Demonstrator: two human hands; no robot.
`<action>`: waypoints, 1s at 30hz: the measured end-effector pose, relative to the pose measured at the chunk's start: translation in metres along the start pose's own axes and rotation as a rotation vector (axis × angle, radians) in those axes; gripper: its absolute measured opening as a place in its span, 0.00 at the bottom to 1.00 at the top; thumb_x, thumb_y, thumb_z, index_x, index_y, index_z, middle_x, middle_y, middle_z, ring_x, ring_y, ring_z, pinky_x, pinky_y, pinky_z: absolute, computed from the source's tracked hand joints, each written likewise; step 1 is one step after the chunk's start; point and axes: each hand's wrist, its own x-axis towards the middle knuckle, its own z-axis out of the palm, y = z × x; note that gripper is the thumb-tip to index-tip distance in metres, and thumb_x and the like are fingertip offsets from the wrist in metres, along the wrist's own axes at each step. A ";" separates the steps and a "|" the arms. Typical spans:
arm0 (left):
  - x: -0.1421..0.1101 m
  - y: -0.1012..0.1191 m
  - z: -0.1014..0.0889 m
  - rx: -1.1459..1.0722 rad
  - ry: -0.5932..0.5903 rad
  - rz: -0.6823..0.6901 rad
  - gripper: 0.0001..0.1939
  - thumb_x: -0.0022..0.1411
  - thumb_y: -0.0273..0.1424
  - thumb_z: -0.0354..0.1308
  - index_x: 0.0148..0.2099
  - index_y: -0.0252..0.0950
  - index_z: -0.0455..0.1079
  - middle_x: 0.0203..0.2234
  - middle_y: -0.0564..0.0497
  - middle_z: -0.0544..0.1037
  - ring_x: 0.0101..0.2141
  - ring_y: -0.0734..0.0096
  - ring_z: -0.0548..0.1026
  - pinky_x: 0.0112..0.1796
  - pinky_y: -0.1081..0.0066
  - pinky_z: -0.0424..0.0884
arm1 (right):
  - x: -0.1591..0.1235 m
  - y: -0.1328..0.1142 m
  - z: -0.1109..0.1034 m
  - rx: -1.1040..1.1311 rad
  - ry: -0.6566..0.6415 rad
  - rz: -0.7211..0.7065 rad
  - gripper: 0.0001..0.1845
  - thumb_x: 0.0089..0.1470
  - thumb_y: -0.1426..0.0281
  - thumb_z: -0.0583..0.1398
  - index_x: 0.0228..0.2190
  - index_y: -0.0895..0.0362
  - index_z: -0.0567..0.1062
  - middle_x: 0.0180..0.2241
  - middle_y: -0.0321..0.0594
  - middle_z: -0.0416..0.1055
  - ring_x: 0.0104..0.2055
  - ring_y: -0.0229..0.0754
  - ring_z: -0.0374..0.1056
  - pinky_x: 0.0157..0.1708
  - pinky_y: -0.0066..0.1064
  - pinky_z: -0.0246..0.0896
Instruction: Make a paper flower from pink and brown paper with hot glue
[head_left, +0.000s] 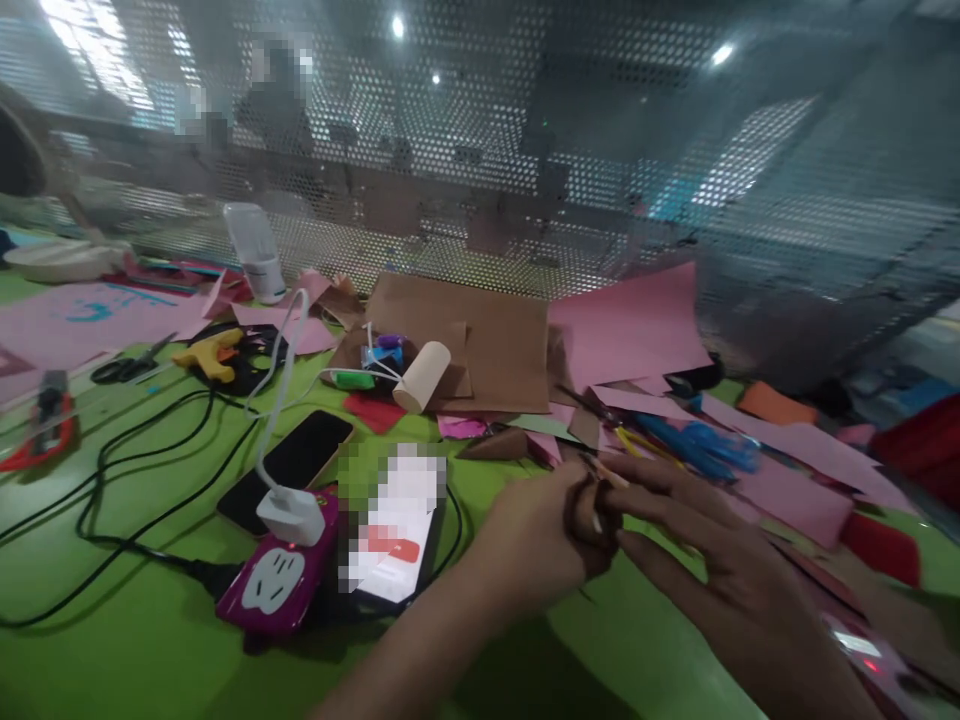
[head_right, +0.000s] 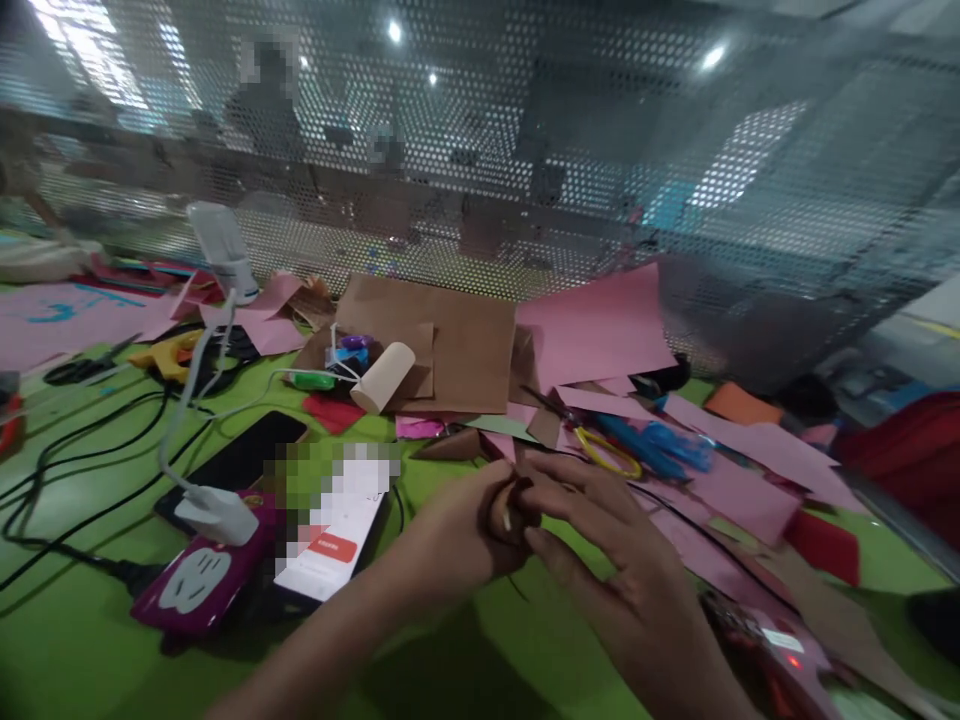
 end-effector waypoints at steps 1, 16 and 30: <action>0.000 -0.001 0.000 0.005 -0.009 0.012 0.17 0.48 0.23 0.61 0.42 0.39 0.67 0.33 0.51 0.76 0.33 0.64 0.73 0.33 0.69 0.66 | 0.000 -0.001 -0.003 0.005 0.006 0.008 0.12 0.59 0.65 0.60 0.45 0.44 0.75 0.56 0.38 0.67 0.59 0.51 0.62 0.55 0.45 0.62; -0.004 0.000 0.000 0.222 -0.096 0.064 0.18 0.47 0.20 0.59 0.42 0.38 0.68 0.30 0.51 0.76 0.30 0.64 0.73 0.31 0.70 0.65 | 0.004 -0.014 0.001 -0.077 -0.012 -0.021 0.05 0.53 0.73 0.64 0.33 0.50 0.75 0.50 0.39 0.73 0.53 0.50 0.68 0.51 0.46 0.63; 0.003 -0.012 0.010 0.007 0.076 0.059 0.11 0.49 0.21 0.58 0.34 0.38 0.62 0.25 0.57 0.68 0.26 0.74 0.66 0.27 0.75 0.59 | 0.001 -0.017 -0.004 -0.127 0.173 -0.042 0.07 0.58 0.69 0.62 0.40 0.50 0.76 0.50 0.42 0.73 0.54 0.50 0.67 0.53 0.45 0.62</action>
